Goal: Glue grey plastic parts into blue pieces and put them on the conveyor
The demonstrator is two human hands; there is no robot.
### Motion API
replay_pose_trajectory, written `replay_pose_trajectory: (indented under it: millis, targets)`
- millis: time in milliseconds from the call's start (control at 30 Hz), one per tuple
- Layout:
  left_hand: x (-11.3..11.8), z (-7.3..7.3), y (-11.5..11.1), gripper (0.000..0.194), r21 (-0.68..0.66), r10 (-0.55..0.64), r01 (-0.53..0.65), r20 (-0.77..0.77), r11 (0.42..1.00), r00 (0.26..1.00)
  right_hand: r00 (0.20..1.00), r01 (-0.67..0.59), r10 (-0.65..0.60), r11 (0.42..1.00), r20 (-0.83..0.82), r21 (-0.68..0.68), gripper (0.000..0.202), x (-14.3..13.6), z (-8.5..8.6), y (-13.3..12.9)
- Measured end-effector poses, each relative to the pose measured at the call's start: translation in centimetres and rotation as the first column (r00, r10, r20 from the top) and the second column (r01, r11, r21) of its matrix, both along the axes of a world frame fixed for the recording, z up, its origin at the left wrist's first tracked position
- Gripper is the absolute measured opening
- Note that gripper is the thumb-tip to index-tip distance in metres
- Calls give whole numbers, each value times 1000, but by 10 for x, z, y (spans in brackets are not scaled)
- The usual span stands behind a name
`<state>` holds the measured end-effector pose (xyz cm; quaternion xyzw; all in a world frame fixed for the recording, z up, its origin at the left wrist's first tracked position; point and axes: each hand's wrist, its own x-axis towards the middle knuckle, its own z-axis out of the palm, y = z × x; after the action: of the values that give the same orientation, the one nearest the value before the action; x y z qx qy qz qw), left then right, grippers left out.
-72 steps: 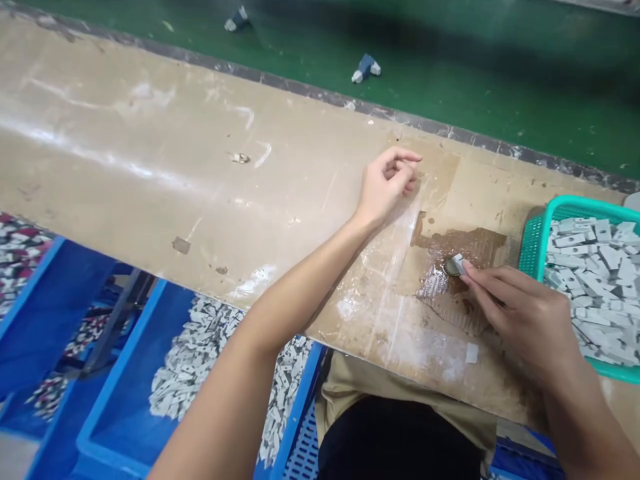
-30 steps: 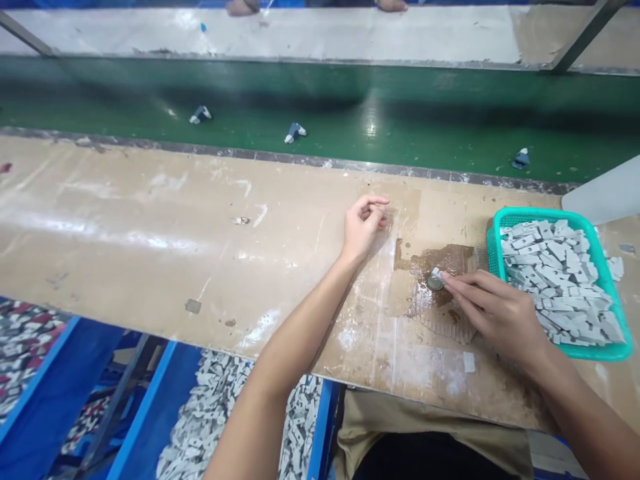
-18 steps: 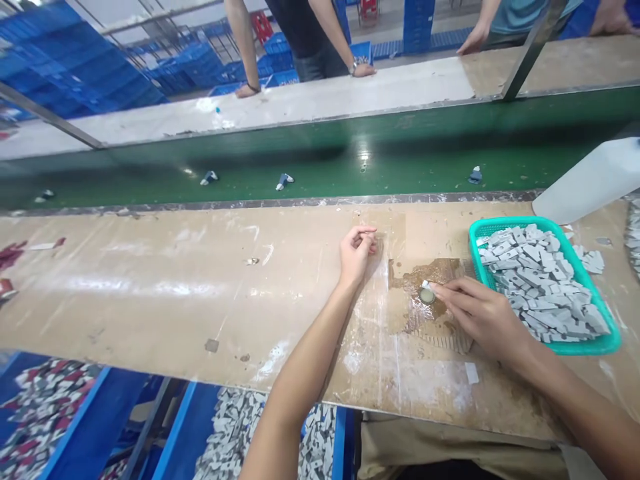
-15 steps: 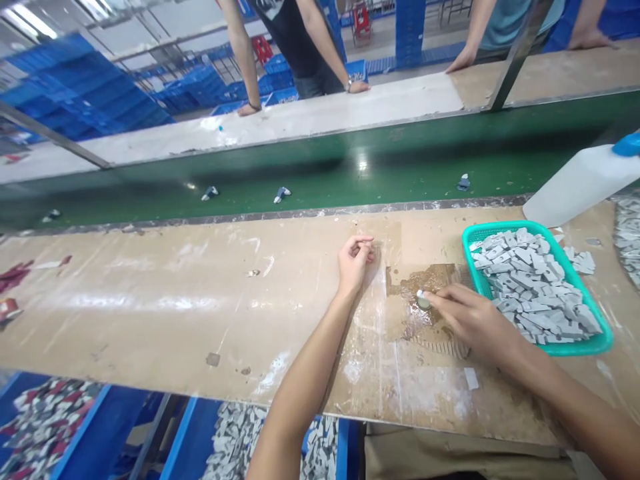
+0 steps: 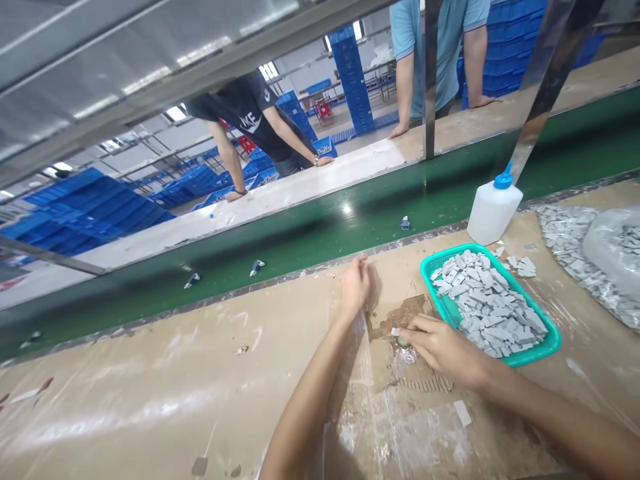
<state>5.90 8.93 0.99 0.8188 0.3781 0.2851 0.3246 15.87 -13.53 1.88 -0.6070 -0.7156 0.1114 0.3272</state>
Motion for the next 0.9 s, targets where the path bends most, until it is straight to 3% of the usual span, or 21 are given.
replay_pose_trajectory:
  millis: [67,200,267,367,467,600,733,833,900]
  targets:
    - [38,12,17,41,83,-158,165,-77,983,984,1000,13,-13,1000,-1,-28,34,-1,1,0]
    - [113,29,54,73,116,-456,505,-294,856,840,999,36,-35,996,21,-82,33,-1,2,1]
    - [135,29,70,73,69,-501,554,-343,830,794,999,42,-40,993,23,-110,33,-2,4,2]
    - [143,20,86,59,4,-503,534,-326,846,800,998,55,-53,988,22,-144,33,-3,7,2]
    - [130,10,93,42,-20,-439,446,-221,895,871,998,65,-63,987,16,-149,34,-3,7,2]
    - [98,9,87,21,-41,-229,230,32,972,973,997,62,-65,993,-35,-98,34,-2,2,1]
    - [55,12,55,21,-200,-3,59,270,978,963,996,70,-72,997,-61,-23,34,0,-2,0]
    - [12,13,14,36,-435,87,116,419,893,904,998,56,-54,998,-45,31,34,1,-3,-1]
    - [-16,14,-16,48,-658,156,283,525,698,837,998,42,-39,998,-57,53,33,2,0,-1]
